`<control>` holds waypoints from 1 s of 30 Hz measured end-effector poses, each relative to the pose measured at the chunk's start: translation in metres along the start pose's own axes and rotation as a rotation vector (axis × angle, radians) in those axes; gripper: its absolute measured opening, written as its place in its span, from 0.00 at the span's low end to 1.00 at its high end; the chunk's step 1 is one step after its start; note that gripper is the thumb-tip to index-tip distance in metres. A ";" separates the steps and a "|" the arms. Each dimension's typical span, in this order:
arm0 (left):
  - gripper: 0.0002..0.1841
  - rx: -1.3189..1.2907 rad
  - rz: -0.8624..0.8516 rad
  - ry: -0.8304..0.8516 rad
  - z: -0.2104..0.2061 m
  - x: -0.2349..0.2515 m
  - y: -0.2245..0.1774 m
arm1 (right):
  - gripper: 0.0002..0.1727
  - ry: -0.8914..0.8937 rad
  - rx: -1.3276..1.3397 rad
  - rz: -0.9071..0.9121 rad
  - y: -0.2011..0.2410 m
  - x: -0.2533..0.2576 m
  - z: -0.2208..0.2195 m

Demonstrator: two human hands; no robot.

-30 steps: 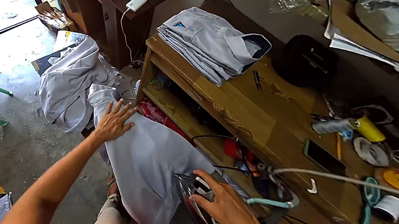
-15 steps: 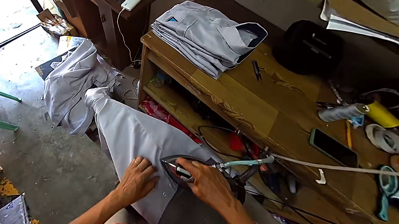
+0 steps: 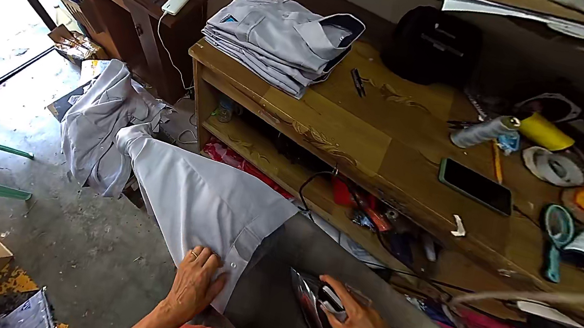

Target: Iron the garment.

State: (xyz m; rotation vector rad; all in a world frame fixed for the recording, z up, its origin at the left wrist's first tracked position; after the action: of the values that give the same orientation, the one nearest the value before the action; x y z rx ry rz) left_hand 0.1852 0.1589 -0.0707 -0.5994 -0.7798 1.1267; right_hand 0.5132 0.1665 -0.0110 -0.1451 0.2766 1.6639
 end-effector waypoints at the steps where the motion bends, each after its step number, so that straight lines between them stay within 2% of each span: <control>1: 0.16 -0.004 -0.002 0.013 -0.005 -0.002 -0.004 | 0.32 0.015 0.025 -0.020 -0.008 -0.006 -0.002; 5: 0.17 -0.015 -0.010 0.003 -0.016 -0.006 -0.008 | 0.45 0.070 0.110 -0.033 -0.031 -0.009 0.002; 6: 0.17 -0.023 0.001 -0.016 -0.014 -0.001 -0.006 | 0.45 0.021 0.100 -0.001 -0.031 -0.003 0.007; 9: 0.16 -0.033 -0.015 -0.030 0.001 0.035 -0.001 | 0.31 -0.091 0.080 0.097 -0.014 0.037 0.025; 11: 0.18 -0.014 -0.079 0.029 0.004 0.074 0.001 | 0.28 0.031 0.061 0.112 0.000 0.065 0.029; 13: 0.21 0.018 -0.102 0.170 -0.004 0.114 0.007 | 0.33 0.170 0.027 0.098 0.004 0.075 0.034; 15: 0.27 0.093 -0.004 0.340 -0.017 0.146 0.026 | 0.41 0.193 0.024 0.076 -0.006 0.063 0.039; 17: 0.33 0.198 0.177 0.464 -0.022 0.165 0.047 | 0.47 0.229 0.011 0.032 -0.027 0.037 0.036; 19: 0.36 0.281 0.279 0.459 -0.015 0.181 0.051 | 0.47 0.291 0.033 -0.007 -0.045 0.011 0.026; 22: 0.31 0.328 0.185 0.401 -0.017 0.205 0.035 | 0.46 0.230 0.173 -0.034 -0.054 -0.014 0.006; 24: 0.30 0.248 0.106 0.496 -0.039 0.220 0.031 | 0.44 0.105 0.186 -0.033 -0.052 -0.018 -0.002; 26: 0.27 0.153 0.100 0.610 -0.061 0.233 0.030 | 0.41 0.057 0.192 -0.040 -0.041 -0.017 0.000; 28: 0.19 0.153 0.125 0.640 -0.067 0.251 0.027 | 0.39 0.048 0.207 -0.049 -0.024 -0.009 0.010; 30: 0.16 0.176 0.161 0.659 -0.067 0.260 0.030 | 0.37 0.018 0.210 -0.027 0.000 0.006 0.024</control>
State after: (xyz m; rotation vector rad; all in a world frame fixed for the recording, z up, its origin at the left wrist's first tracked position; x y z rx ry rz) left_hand 0.2797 0.4117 -0.0713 -0.8325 -0.0664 1.0380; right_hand 0.5145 0.1781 0.0102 -0.0065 0.4586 1.5964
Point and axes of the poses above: each hand's wrist, its own x-axis towards the middle knuckle, its own z-axis out of the back of the hand, y = z × x, the point moved 6 cm from there along x, towards the middle knuckle, and after that the axes turned 15 degrees about -x, right-handed, at the moved point
